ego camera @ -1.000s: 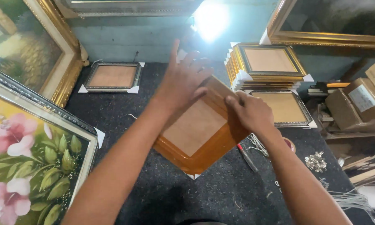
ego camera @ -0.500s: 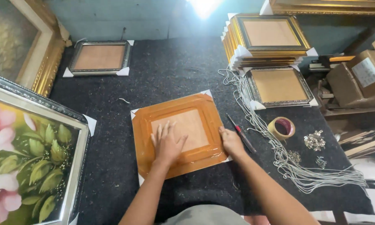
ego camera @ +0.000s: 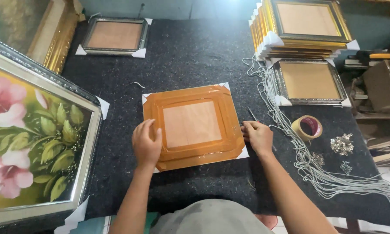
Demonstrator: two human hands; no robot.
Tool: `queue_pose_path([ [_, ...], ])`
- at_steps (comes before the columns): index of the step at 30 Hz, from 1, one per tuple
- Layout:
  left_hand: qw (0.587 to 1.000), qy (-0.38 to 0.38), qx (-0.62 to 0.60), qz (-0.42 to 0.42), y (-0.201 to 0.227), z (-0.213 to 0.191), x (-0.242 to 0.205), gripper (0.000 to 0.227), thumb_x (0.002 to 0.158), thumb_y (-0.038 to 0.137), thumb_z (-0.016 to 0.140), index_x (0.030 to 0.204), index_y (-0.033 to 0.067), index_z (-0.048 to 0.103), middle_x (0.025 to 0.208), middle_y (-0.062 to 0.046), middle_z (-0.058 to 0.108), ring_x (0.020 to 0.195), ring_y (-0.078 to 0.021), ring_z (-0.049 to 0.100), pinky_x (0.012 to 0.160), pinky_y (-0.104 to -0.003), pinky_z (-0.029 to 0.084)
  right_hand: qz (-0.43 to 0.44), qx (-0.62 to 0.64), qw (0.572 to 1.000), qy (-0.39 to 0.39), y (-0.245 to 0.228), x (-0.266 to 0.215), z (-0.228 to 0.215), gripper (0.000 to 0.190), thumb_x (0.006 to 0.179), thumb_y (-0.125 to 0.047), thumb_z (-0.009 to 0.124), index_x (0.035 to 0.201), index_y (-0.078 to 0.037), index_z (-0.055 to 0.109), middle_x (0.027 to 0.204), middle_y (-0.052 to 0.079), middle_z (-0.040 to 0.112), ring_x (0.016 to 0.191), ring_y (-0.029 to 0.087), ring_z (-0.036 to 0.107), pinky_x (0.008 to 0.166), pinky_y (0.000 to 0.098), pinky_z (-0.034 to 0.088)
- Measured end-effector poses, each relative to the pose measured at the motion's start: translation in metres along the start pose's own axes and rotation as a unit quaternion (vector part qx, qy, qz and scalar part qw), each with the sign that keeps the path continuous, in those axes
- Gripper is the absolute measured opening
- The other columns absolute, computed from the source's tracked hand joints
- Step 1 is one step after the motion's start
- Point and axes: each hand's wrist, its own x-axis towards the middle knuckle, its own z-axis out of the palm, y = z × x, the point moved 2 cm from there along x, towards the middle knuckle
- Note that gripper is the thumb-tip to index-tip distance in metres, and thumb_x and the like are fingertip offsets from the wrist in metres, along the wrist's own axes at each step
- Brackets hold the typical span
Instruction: Installing hanging wire and metal hardware onto the back of a picture frame using a screwdriver.
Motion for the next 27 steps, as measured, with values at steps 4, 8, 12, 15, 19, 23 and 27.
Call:
queue_pose_path([
  [4,0.993,-0.085,0.078,-0.036,-0.036,-0.003,-0.008,0.051,0.081,0.042,0.052,0.126,0.0208,0.045,0.123,-0.004,0.049,0.122,-0.029,0.037,0.101,-0.053,0.024,0.023,-0.036,0.999,0.01,0.027,0.009,0.003,0.018,0.077,-0.027,0.065,0.09,-0.015,0.069,0.076,0.01,0.067,0.074,0.024,0.064,0.063,0.034,0.054],
  [8,0.983,-0.162,0.079,-0.021,-0.039,-0.002,-0.003,0.053,0.089,0.048,0.033,0.137,0.0255,0.032,0.137,0.0,0.039,0.131,-0.0279,0.025,0.104,-0.055,0.01,0.0,-0.153,0.988,-0.01,0.03,0.015,0.008,0.046,0.079,-0.057,0.052,0.06,-0.017,0.064,0.052,0.004,0.06,0.071,0.029,0.062,0.068,0.0345,0.047],
  [12,0.987,-0.148,0.06,-0.031,-0.039,0.0,0.002,0.051,0.089,0.051,0.032,0.135,0.03,0.034,0.134,0.004,0.043,0.131,-0.0233,0.024,0.104,-0.052,0.007,-0.067,-0.243,0.966,-0.065,-0.003,0.002,0.006,0.055,0.075,-0.061,0.053,0.06,-0.009,0.061,0.059,0.014,0.062,0.077,0.038,0.06,0.069,0.0376,0.046],
  [15,0.986,-0.145,0.066,-0.046,-0.037,-0.002,0.003,0.045,0.091,0.043,0.031,0.134,0.0313,0.036,0.134,0.008,0.043,0.132,-0.0207,0.023,0.105,-0.05,0.007,-0.074,-0.248,0.966,-0.009,0.021,0.014,0.019,0.049,0.086,-0.055,0.044,0.064,-0.017,0.065,0.061,0.009,0.062,0.081,0.033,0.06,0.069,0.0367,0.047],
  [19,0.989,-0.128,0.06,-0.044,-0.044,0.002,0.003,0.041,0.093,0.034,0.03,0.134,0.0299,0.036,0.132,0.007,0.045,0.13,-0.0207,0.026,0.103,-0.051,0.011,-0.081,-0.243,0.967,0.007,0.031,0.013,0.016,0.052,0.093,-0.049,0.04,0.07,-0.011,0.067,0.064,0.017,0.063,0.085,0.034,0.06,0.075,0.0363,0.046],
  [23,0.995,-0.078,0.018,-0.052,-0.049,0.004,0.002,0.041,0.093,0.033,0.03,0.131,0.0204,0.038,0.129,-0.002,0.047,0.125,-0.0241,0.033,0.102,-0.05,0.017,-0.086,-0.164,0.982,-0.048,0.014,-0.008,0.002,0.04,0.085,-0.044,0.049,0.08,-0.009,0.066,0.071,0.013,0.064,0.083,0.034,0.06,0.074,0.0407,0.044],
  [27,0.997,-0.062,0.055,-0.003,-0.06,0.008,0.0,0.058,0.074,0.061,0.053,0.108,0.0147,0.049,0.12,-0.006,0.042,0.119,-0.0303,0.033,0.097,-0.052,0.025,-0.099,-0.201,0.973,-0.052,0.021,-0.001,0.008,0.041,0.084,-0.051,0.056,0.073,-0.013,0.064,0.059,0.007,0.061,0.068,0.028,0.062,0.064,0.0347,0.046],
])
